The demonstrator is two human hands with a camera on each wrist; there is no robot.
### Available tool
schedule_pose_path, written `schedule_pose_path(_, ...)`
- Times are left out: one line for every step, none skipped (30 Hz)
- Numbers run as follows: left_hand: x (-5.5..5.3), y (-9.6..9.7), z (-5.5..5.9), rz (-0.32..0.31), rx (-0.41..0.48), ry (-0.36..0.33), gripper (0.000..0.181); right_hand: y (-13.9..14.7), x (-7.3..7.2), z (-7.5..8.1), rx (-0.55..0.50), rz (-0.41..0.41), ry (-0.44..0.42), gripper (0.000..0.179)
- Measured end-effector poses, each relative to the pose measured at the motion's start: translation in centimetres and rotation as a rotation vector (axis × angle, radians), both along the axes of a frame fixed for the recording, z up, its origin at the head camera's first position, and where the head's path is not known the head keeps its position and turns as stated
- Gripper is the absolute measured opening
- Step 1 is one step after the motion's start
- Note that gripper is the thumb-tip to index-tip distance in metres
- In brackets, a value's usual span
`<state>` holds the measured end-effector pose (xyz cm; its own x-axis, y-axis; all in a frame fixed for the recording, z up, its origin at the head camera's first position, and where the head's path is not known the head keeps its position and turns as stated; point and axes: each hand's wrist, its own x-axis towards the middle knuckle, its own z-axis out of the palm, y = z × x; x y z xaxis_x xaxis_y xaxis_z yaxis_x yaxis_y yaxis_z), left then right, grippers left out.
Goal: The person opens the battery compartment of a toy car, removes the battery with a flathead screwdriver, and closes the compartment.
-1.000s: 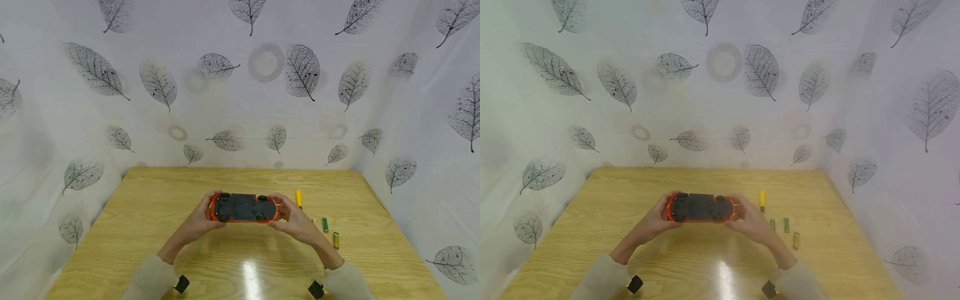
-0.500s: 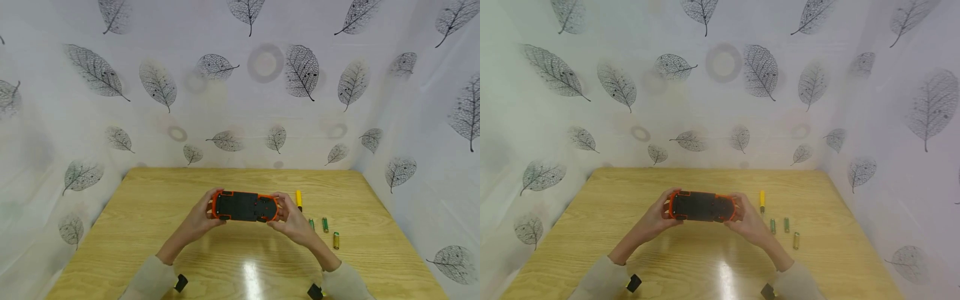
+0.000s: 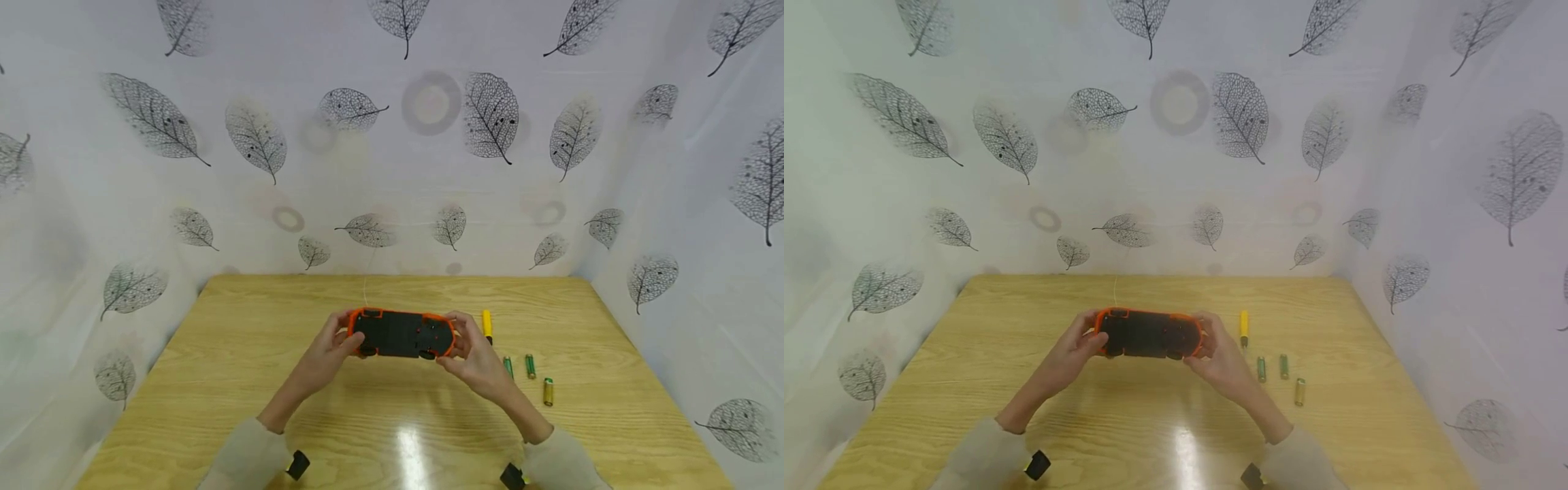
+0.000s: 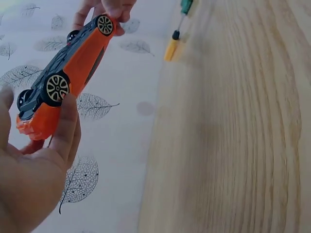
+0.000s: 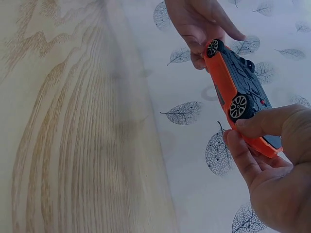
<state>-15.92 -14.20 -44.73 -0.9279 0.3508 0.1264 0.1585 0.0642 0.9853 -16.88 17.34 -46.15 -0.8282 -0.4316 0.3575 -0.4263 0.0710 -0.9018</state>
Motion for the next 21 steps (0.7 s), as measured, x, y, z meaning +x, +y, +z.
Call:
schedule_pose_path(-0.01, 0.06, -0.08, 0.021, 0.003, -0.009, 0.048, 0.0, 0.01, -0.03, 0.006, -0.005, 0.005, 0.071)
schedule_pose_path(-0.06, 0.14, -0.16, 0.043, -0.002, -0.017, 0.046, 0.01, 0.03, -0.06, 0.013, -0.012, 0.014, 0.071)
schedule_pose_path(-0.12, 0.2, -0.23, 0.068, -0.005, -0.032, 0.049, 0.01, 0.04, -0.08, 0.019, -0.015, 0.022, 0.071)
schedule_pose_path(-0.18, 0.27, -0.25, 0.093, -0.004, -0.052, 0.055, -0.01, 0.05, -0.11, 0.026, -0.018, 0.03, 0.071)
schedule_pose_path(-0.23, 0.34, -0.24, 0.105, 0.01, -0.074, 0.062, -0.03, 0.04, -0.14, 0.034, -0.022, 0.038, 0.071)
schedule_pose_path(-0.28, 0.42, -0.22, 0.118, 0.017, -0.094, 0.068, -0.05, 0.04, -0.17, 0.044, -0.027, 0.052, 0.071)
schedule_pose_path(-0.31, 0.44, -0.16, 0.13, 0.026, -0.118, 0.073, -0.11, 0.02, -0.21, 0.055, -0.032, 0.067, 0.071)
schedule_pose_path(-0.34, 0.47, -0.12, 0.139, 0.028, -0.146, 0.078, -0.16, 0.0, -0.24, 0.066, -0.036, 0.083, 0.071)
schedule_pose_path(-0.34, 0.48, -0.04, 0.142, 0.025, -0.168, 0.081, -0.23, -0.03, -0.26, 0.073, -0.038, 0.093, 0.07)
schedule_pose_path(-0.34, 0.49, 0.03, 0.142, 0.019, -0.186, 0.083, -0.27, -0.05, -0.3, 0.084, -0.045, 0.106, 0.071)
schedule_pose_path(-0.35, 0.5, 0.07, 0.133, 0.015, -0.205, 0.084, -0.31, -0.06, -0.33, 0.093, -0.051, 0.118, 0.071)
schedule_pose_path(-0.36, 0.51, 0.14, 0.128, 0.005, -0.222, 0.085, -0.34, -0.07, -0.38, 0.105, -0.059, 0.132, 0.072)
schedule_pose_path(-0.35, 0.5, 0.2, 0.119, -0.008, -0.235, 0.085, -0.37, -0.08, -0.42, 0.113, -0.065, 0.142, 0.072)
schedule_pose_path(-0.35, 0.48, 0.24, 0.108, -0.023, -0.245, 0.086, -0.39, -0.08, -0.47, 0.122, -0.071, 0.155, 0.072)
schedule_pose_path(-0.38, 0.46, 0.29, 0.097, -0.031, -0.259, 0.086, -0.41, -0.07, -0.5, 0.127, -0.077, 0.162, 0.072)
schedule_pose_path(-0.41, 0.45, 0.34, 0.09, -0.03, -0.276, 0.086, -0.43, -0.04, -0.51, 0.133, -0.083, 0.172, 0.073)
schedule_pose_path(-0.44, 0.43, 0.39, 0.078, -0.028, -0.288, 0.086, -0.44, -0.03, -0.53, 0.142, -0.089, 0.186, 0.073)
schedule_pose_path(-0.47, 0.38, 0.44, 0.064, -0.023, -0.3, 0.086, -0.47, -0.01, -0.53, 0.153, -0.094, 0.206, 0.073)
schedule_pose_path(-0.51, 0.32, 0.47, 0.046, -0.015, -0.312, 0.085, -0.49, 0.01, -0.51, 0.164, -0.098, 0.224, 0.073)
schedule_pose_path(-0.56, 0.27, 0.49, 0.029, -0.002, -0.328, 0.084, -0.52, 0.04, -0.47, 0.176, -0.103, 0.246, 0.073)
schedule_pose_path(-0.6, 0.22, 0.53, 0.011, 0.008, -0.341, 0.082, -0.55, 0.07, -0.41, 0.187, -0.107, 0.265, 0.073)
